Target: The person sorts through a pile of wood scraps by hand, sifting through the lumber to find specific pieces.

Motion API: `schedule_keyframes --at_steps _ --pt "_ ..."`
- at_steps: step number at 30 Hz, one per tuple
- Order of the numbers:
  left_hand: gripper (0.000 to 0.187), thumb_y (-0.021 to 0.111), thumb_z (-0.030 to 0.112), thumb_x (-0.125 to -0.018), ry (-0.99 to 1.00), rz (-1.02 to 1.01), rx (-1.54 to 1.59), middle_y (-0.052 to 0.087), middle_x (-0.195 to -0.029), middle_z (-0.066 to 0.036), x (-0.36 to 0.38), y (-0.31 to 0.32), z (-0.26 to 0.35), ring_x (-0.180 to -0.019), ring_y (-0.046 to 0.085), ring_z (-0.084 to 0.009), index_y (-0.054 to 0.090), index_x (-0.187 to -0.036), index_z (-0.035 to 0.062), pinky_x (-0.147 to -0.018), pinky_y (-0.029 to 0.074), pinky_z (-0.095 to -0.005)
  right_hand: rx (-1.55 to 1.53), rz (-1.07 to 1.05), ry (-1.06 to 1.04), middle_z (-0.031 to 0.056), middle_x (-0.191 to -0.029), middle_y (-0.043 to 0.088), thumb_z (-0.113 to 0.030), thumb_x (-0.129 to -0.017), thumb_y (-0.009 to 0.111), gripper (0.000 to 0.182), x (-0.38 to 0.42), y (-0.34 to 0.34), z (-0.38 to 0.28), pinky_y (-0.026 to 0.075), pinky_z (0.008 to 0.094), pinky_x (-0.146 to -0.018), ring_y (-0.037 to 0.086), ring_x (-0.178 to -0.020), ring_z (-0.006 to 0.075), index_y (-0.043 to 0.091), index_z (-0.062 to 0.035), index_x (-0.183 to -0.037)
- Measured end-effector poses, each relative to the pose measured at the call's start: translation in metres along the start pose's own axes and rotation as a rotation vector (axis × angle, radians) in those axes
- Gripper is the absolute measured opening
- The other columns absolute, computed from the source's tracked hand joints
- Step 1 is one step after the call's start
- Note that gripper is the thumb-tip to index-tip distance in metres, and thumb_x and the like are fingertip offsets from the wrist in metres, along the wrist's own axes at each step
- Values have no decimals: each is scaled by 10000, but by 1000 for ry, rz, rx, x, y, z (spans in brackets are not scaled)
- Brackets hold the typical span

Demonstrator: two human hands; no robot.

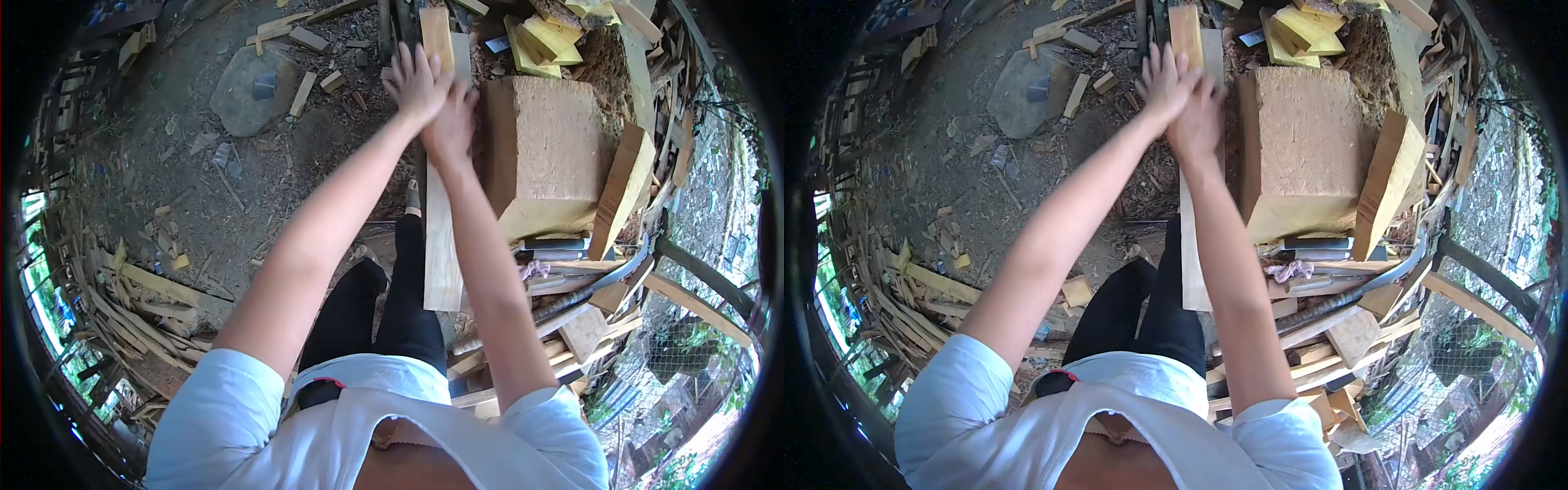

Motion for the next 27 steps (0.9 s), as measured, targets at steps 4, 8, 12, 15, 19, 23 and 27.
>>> schedule_keyframes --at_steps 4,8,12,15,19,23,27 --pt "860 520 504 -874 -71 -53 71 45 -1565 -161 -5 0 7 -1428 31 -394 135 -1478 29 -1096 20 -622 -101 -128 2 259 -1233 447 -276 -866 533 471 -13 -10 1 425 516 -917 424 -1139 484 422 -26 -1250" --pt "765 457 434 -910 -32 -37 81 70 -1557 -179 90 15 9 -1422 80 -400 147 -1475 22 -1060 111 -681 180 -227 8 297 -1402 336 -332 -869 524 605 83 -13 31 347 487 -1053 337 -1286 487 367 -52 -1381" --pt "763 487 351 -908 33 -33 103 141 -1529 -227 256 24 -5 -1412 138 -391 126 -1469 -19 -1094 121 -601 171 -259 -18 226 -1108 480 -173 -807 546 520 224 -80 17 416 449 -891 456 -1019 396 434 -17 -1290" --pt "849 530 354 -872 -29 -194 80 122 -1530 -226 344 21 -10 -1418 121 -382 75 -1464 -52 -1123 59 -565 198 -357 92 215 -1087 486 -175 -831 518 520 328 -79 35 421 435 -854 467 -967 383 414 -15 -1315" --pt "842 522 350 -880 27 -219 46 89 -1536 -227 328 25 -12 -1422 93 -394 66 -1463 -53 -1121 45 -571 251 -359 95 209 -1077 489 -178 -837 511 515 302 -91 24 431 414 -806 472 -946 364 416 -22 -1318" --pt "777 492 320 -914 70 -99 81 75 -1541 -221 230 18 7 -1419 72 -415 75 -1472 -24 -1094 33 -626 357 -308 -53 182 -1062 501 -196 -833 516 529 199 -73 17 443 385 -744 484 -883 321 416 -40 -1329" --pt "749 459 370 -932 152 -51 43 77 -1543 -214 126 15 -4 -1418 50 -422 112 -1465 -27 -1066 22 -673 437 -218 -17 163 -1044 509 -215 -831 541 556 114 -30 14 485 387 -784 512 -982 327 402 -51 -1344"
Point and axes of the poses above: each hand's wrist, its own x-axis away from the middle knuckle, its own y-axis out of the palm, z = x × y, the point moved 2 cm from there along -x, towards the middle knuckle
